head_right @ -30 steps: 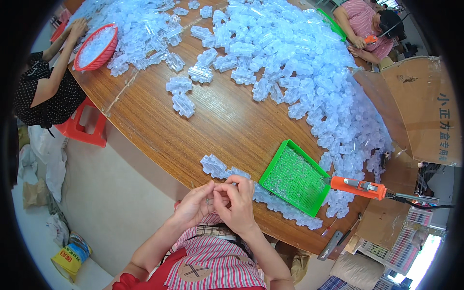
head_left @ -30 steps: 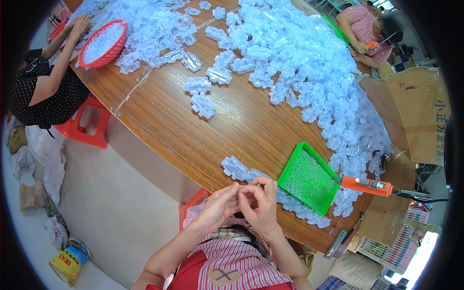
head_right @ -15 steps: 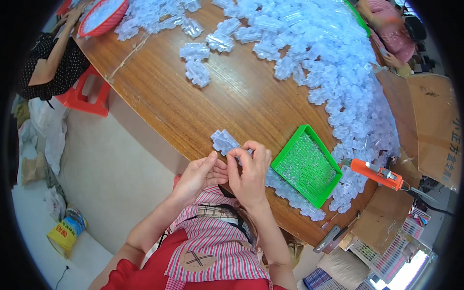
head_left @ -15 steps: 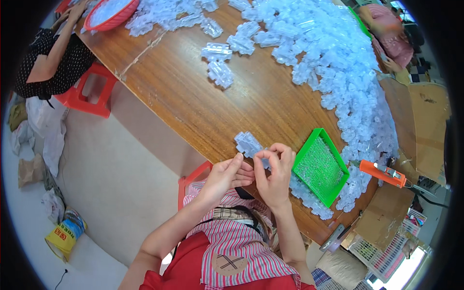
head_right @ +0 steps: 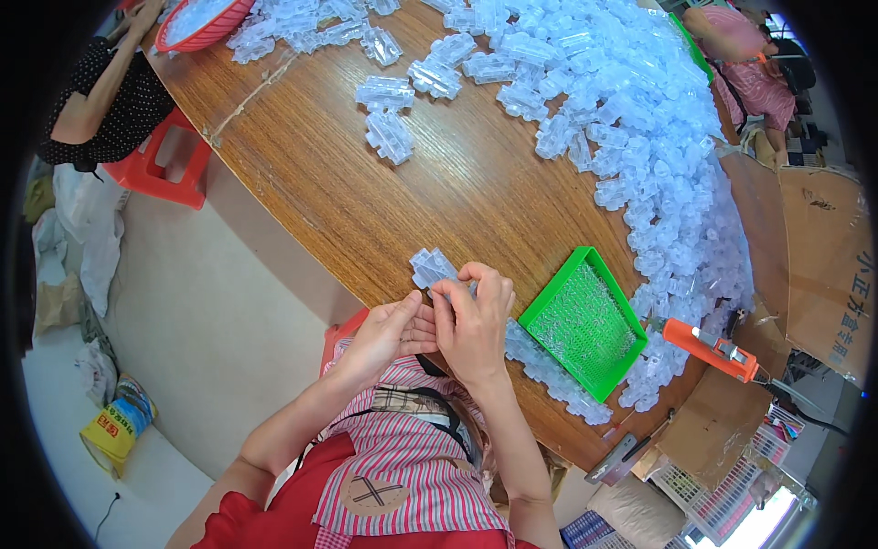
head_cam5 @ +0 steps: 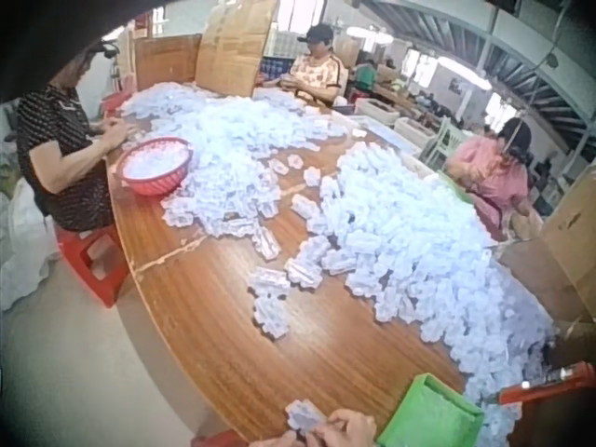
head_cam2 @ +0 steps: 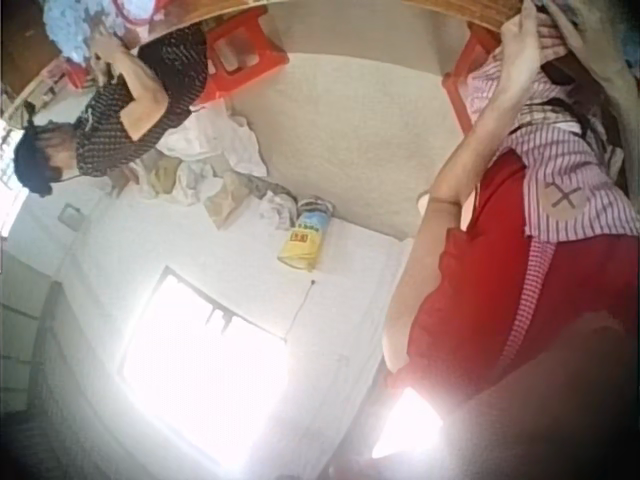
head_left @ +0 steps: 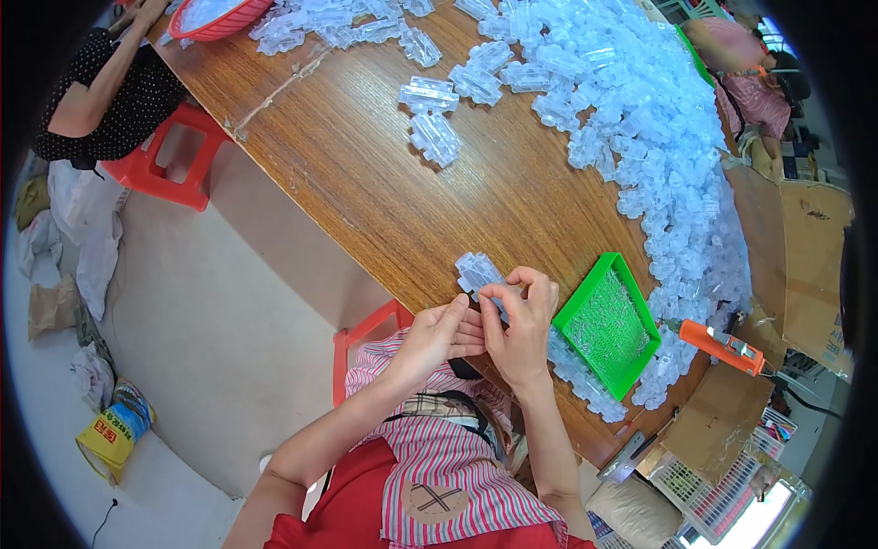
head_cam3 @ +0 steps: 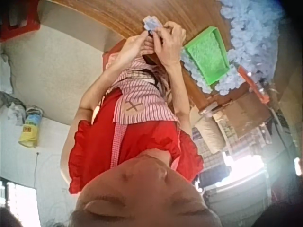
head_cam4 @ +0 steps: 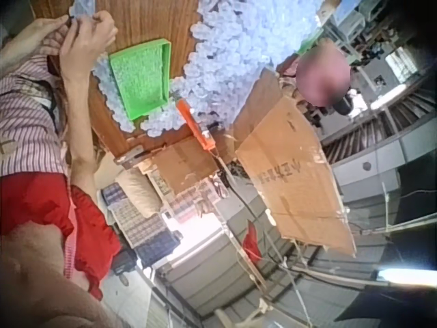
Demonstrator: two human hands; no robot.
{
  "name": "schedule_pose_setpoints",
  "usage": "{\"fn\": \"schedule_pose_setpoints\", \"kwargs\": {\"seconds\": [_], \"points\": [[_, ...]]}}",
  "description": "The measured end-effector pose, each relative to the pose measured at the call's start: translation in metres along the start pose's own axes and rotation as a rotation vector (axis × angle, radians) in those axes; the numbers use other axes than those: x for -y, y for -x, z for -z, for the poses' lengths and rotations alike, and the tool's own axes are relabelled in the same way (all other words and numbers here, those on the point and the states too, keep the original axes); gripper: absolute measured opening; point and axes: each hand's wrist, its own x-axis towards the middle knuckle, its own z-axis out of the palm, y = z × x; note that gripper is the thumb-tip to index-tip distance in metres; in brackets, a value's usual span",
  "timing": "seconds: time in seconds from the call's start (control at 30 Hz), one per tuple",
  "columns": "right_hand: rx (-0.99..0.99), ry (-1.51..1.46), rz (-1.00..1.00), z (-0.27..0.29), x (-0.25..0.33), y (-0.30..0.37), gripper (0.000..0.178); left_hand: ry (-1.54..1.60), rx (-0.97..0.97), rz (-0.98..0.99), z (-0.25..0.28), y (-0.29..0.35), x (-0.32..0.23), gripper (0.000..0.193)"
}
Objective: The person picks up small metal pieces from a green tray and inserts them into clear plastic parts, lining the assembled components up on the table.
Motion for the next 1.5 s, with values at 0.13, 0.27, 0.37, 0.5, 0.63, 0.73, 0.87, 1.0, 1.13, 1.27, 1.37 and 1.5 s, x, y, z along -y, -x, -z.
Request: {"fn": "schedule_pose_setpoints", "kwargs": {"seconds": [0.13, 0.27, 0.37, 0.5, 0.63, 0.73, 0.87, 1.0, 1.13, 1.27, 1.37, 1.5], "points": [[-0.037, -0.058, -0.056, 0.001, -0.001, 0.001, 0.013, -0.007, 0.003, 0.036, 0.000, 0.000, -0.001, 0.059], [-0.054, -0.077, -0.075, 0.015, 0.008, 0.005, 0.013, 0.142, 0.074, 0.097, 0.003, 0.003, -0.007, 0.074], [-0.032, -0.104, -0.058, 0.031, 0.021, 0.014, 0.013, 0.325, 0.271, 0.075, -0.001, 0.010, -0.015, 0.099], [0.083, -0.116, -0.017, 0.036, 0.030, 0.022, 0.017, 0.517, 0.417, 0.080, 0.002, 0.007, -0.012, 0.102], [0.055, -0.090, -0.011, 0.032, 0.031, 0.022, 0.018, 0.497, 0.399, 0.065, -0.002, 0.006, -0.009, 0.102], [0.063, -0.045, 0.029, 0.029, 0.035, 0.020, 0.017, 0.476, 0.387, 0.055, -0.004, 0.007, -0.008, 0.102], [0.056, -0.022, 0.069, 0.025, 0.035, 0.019, 0.017, 0.393, 0.390, -0.005, -0.006, 0.008, -0.008, 0.099], [0.044, -0.162, 0.001, 0.022, 0.028, 0.015, 0.014, 0.444, 0.400, 0.002, -0.007, 0.011, -0.011, 0.092], [-0.066, -0.273, -0.104, 0.017, 0.021, 0.004, 0.010, 0.376, 0.178, -0.001, -0.001, 0.010, -0.012, 0.066], [-0.100, -0.161, -0.050, -0.001, 0.007, -0.020, 0.010, 0.328, 0.054, -0.015, 0.009, 0.004, -0.002, 0.048], [-0.065, -0.119, -0.004, -0.008, 0.000, -0.024, 0.011, 0.324, 0.040, 0.031, 0.006, 0.003, -0.001, 0.047], [-0.057, -0.057, 0.026, -0.012, 0.000, -0.026, 0.011, 0.353, 0.035, 0.028, 0.006, 0.004, -0.003, 0.047]]}}
